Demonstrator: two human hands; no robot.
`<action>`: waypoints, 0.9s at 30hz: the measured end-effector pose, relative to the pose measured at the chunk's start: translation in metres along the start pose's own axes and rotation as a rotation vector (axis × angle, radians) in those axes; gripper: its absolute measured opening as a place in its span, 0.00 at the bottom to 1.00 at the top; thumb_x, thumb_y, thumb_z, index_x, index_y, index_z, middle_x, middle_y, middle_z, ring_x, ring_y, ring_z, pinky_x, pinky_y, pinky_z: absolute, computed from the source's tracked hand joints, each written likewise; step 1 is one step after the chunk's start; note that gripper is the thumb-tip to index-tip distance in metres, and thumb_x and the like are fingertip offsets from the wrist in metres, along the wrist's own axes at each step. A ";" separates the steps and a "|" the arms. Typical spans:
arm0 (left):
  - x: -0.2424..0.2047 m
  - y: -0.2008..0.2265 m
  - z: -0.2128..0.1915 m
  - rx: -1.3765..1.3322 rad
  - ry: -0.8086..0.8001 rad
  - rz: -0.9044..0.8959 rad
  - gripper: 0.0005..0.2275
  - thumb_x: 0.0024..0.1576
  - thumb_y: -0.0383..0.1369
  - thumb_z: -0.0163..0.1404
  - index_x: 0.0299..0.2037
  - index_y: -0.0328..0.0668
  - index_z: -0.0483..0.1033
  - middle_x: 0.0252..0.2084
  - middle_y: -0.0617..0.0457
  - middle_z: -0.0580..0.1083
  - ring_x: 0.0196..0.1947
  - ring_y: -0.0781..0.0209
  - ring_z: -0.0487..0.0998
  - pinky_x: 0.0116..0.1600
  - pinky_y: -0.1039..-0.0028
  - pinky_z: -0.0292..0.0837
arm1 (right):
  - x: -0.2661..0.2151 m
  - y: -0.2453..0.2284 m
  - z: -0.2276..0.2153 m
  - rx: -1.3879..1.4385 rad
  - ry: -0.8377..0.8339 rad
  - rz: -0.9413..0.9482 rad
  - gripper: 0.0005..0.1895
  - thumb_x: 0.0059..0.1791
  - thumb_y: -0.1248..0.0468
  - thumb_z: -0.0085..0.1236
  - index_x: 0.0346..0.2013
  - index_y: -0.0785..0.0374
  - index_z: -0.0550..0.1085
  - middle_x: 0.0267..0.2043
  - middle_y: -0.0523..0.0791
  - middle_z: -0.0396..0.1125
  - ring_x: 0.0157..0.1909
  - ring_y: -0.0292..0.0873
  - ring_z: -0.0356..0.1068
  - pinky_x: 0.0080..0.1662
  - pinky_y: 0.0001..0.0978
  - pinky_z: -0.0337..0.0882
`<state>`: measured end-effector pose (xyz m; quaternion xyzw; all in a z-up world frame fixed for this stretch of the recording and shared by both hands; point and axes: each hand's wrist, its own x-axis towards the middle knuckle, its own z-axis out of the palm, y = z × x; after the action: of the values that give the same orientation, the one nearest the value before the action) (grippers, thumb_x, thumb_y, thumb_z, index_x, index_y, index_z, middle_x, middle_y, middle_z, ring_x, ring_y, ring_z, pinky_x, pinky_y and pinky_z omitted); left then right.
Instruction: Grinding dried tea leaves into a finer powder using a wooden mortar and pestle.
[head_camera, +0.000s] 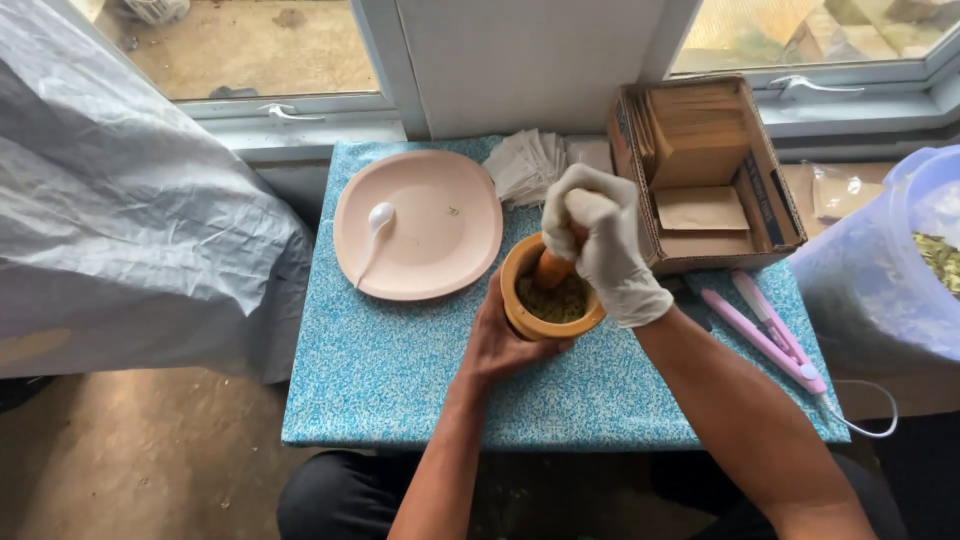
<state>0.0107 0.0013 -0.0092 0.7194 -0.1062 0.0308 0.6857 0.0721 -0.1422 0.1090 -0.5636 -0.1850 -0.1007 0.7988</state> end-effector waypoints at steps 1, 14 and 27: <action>-0.006 -0.005 0.000 0.029 0.001 -0.032 0.60 0.28 0.52 0.81 0.78 0.59 0.65 0.65 0.42 0.80 0.68 0.39 0.80 0.72 0.46 0.76 | -0.005 0.000 -0.002 0.062 0.034 -0.029 0.10 0.45 0.69 0.44 0.21 0.70 0.68 0.10 0.48 0.46 0.10 0.39 0.49 0.18 0.30 0.50; -0.009 -0.002 0.003 0.015 0.005 -0.012 0.58 0.32 0.51 0.80 0.77 0.44 0.63 0.63 0.33 0.79 0.65 0.30 0.81 0.68 0.39 0.77 | -0.018 0.001 0.001 0.062 -0.152 0.209 0.09 0.43 0.68 0.46 0.18 0.66 0.68 0.13 0.46 0.43 0.12 0.37 0.44 0.18 0.30 0.46; -0.010 0.001 -0.001 0.013 -0.023 -0.016 0.60 0.32 0.49 0.80 0.79 0.44 0.61 0.63 0.32 0.78 0.66 0.28 0.80 0.68 0.38 0.77 | -0.018 -0.012 0.007 -0.057 -0.295 0.248 0.09 0.47 0.70 0.47 0.23 0.66 0.72 0.13 0.44 0.46 0.11 0.35 0.47 0.17 0.27 0.49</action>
<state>0.0011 0.0034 -0.0101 0.7250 -0.1081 0.0175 0.6800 0.0498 -0.1401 0.1138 -0.6132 -0.2260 0.0770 0.7530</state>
